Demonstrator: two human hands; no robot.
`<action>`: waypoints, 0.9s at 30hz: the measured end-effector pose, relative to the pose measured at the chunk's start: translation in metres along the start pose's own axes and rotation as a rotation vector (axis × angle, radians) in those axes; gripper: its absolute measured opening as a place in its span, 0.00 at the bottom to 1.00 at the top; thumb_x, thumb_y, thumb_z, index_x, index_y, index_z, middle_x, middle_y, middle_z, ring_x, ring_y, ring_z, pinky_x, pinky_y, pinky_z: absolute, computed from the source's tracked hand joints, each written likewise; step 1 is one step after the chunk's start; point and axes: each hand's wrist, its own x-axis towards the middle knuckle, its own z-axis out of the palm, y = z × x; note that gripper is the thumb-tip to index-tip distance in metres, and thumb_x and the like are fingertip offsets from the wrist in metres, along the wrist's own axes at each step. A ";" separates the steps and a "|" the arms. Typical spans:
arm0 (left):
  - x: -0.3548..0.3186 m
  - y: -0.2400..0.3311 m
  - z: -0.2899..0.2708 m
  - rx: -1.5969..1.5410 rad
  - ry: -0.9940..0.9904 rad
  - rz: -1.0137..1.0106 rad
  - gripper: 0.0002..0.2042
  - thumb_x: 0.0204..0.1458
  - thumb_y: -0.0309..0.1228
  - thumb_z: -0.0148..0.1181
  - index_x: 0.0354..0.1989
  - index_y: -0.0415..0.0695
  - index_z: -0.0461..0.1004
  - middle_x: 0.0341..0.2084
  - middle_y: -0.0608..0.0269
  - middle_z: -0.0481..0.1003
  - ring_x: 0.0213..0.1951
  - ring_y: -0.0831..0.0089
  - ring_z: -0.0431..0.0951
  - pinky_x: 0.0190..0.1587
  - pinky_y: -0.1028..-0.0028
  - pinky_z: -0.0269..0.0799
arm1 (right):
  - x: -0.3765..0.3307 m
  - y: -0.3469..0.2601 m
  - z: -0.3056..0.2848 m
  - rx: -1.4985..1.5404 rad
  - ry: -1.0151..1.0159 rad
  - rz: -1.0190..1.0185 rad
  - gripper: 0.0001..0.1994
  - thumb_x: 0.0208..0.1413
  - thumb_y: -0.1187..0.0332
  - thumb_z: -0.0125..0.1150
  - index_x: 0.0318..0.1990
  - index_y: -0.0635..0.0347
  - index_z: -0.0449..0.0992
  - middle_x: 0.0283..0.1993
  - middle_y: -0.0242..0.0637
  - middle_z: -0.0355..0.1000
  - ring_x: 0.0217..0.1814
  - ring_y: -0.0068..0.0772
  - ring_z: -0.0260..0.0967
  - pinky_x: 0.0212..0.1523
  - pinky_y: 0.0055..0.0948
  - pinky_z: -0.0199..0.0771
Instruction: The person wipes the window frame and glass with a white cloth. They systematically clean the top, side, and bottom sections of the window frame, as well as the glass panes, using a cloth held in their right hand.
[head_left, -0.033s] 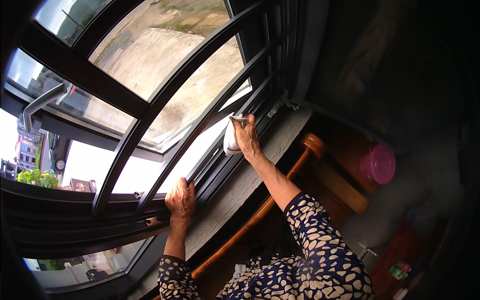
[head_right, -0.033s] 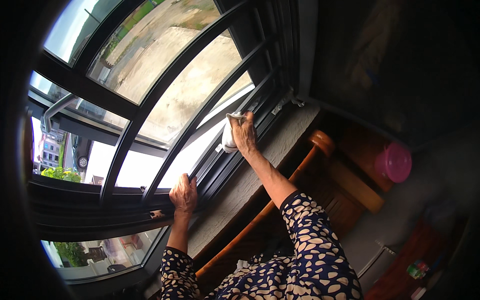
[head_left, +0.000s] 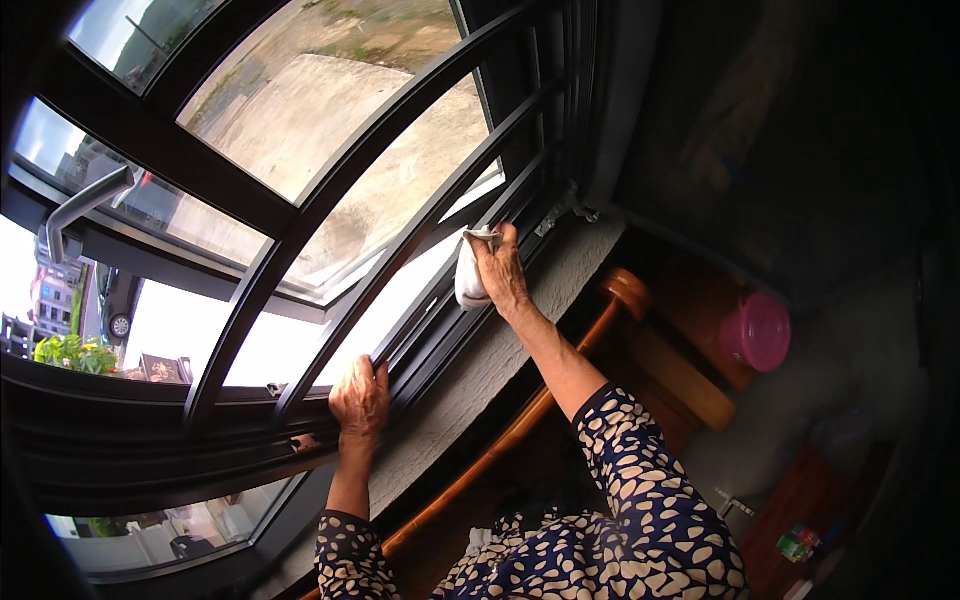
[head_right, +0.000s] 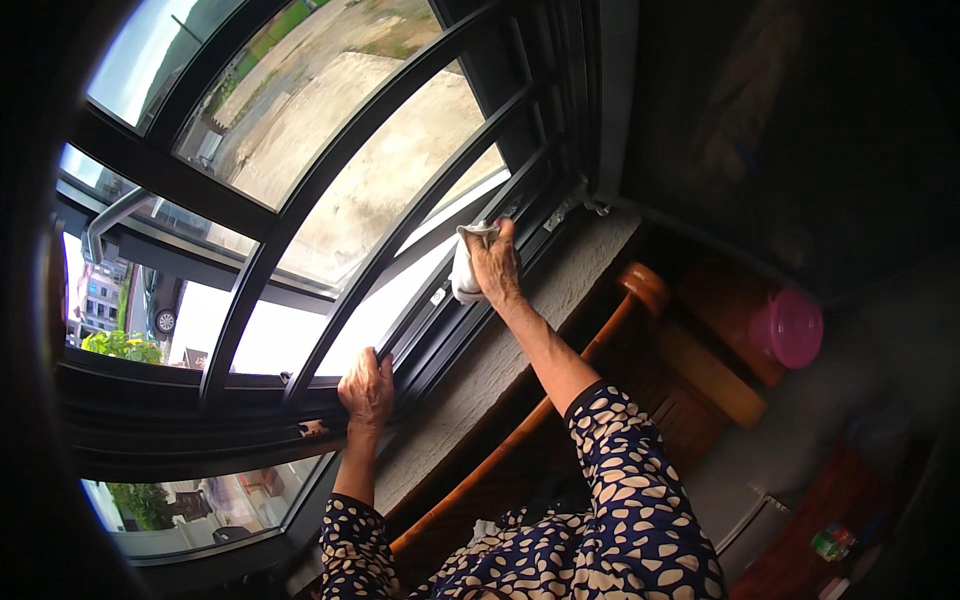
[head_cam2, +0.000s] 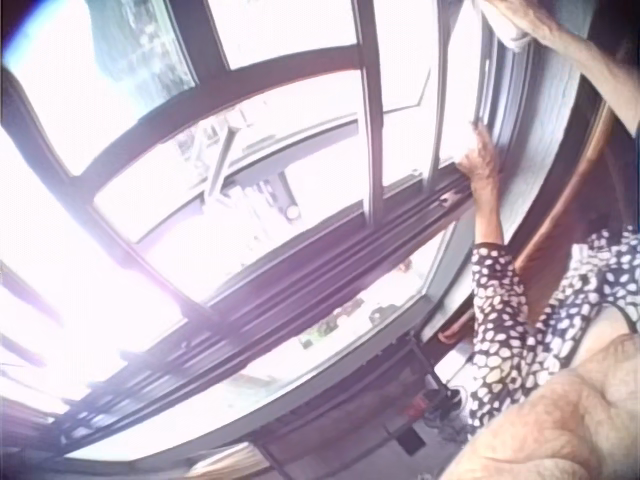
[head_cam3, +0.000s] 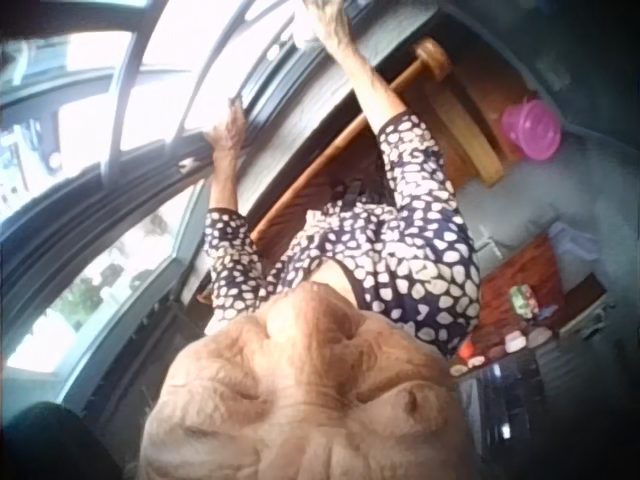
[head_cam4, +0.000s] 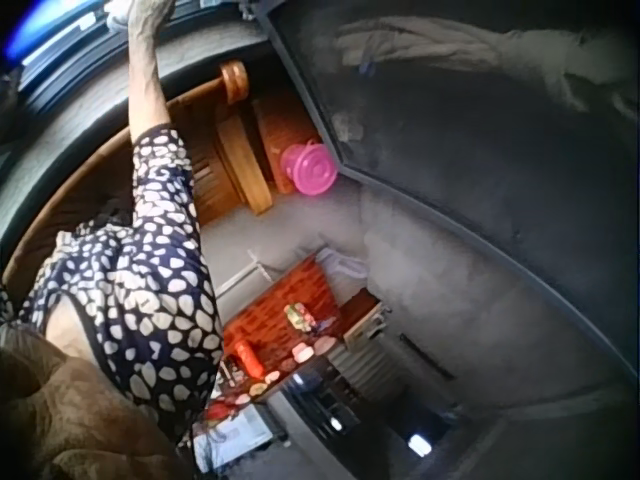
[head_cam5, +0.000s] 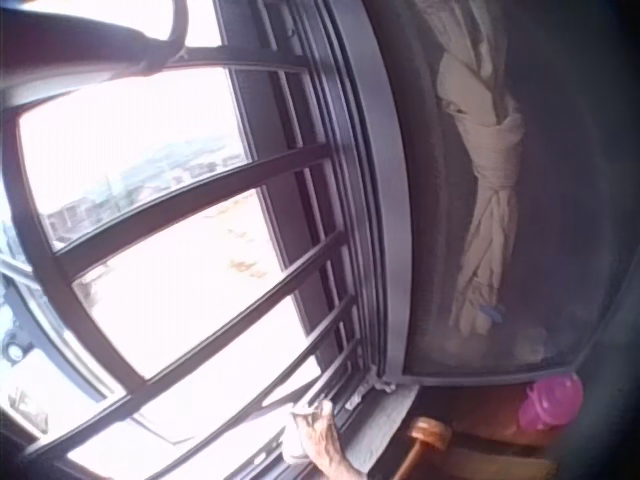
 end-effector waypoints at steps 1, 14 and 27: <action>-0.006 -0.007 -0.001 0.027 -0.009 -0.017 0.13 0.50 0.40 0.61 0.33 0.45 0.68 0.22 0.59 0.69 0.25 0.62 0.73 0.25 0.67 0.68 | -0.001 -0.017 -0.008 -0.012 -0.089 0.051 0.36 0.52 0.48 0.62 0.56 0.66 0.56 0.42 0.55 0.70 0.44 0.52 0.71 0.44 0.40 0.71; 0.000 -0.002 -0.013 -0.004 0.021 -0.012 0.12 0.48 0.37 0.62 0.31 0.44 0.67 0.22 0.59 0.68 0.25 0.61 0.72 0.26 0.66 0.66 | -0.007 -0.054 0.001 -0.693 0.113 -0.907 0.29 0.37 0.73 0.69 0.52 0.56 0.66 0.48 0.38 0.58 0.51 0.46 0.56 0.47 0.43 0.65; -0.001 -0.002 -0.013 -0.005 0.030 -0.048 0.12 0.46 0.37 0.62 0.31 0.44 0.67 0.23 0.60 0.69 0.26 0.63 0.72 0.27 0.68 0.67 | -0.005 -0.046 -0.008 -0.470 0.053 -0.794 0.22 0.34 0.75 0.74 0.43 0.56 0.78 0.63 0.49 0.47 0.62 0.51 0.46 0.55 0.39 0.63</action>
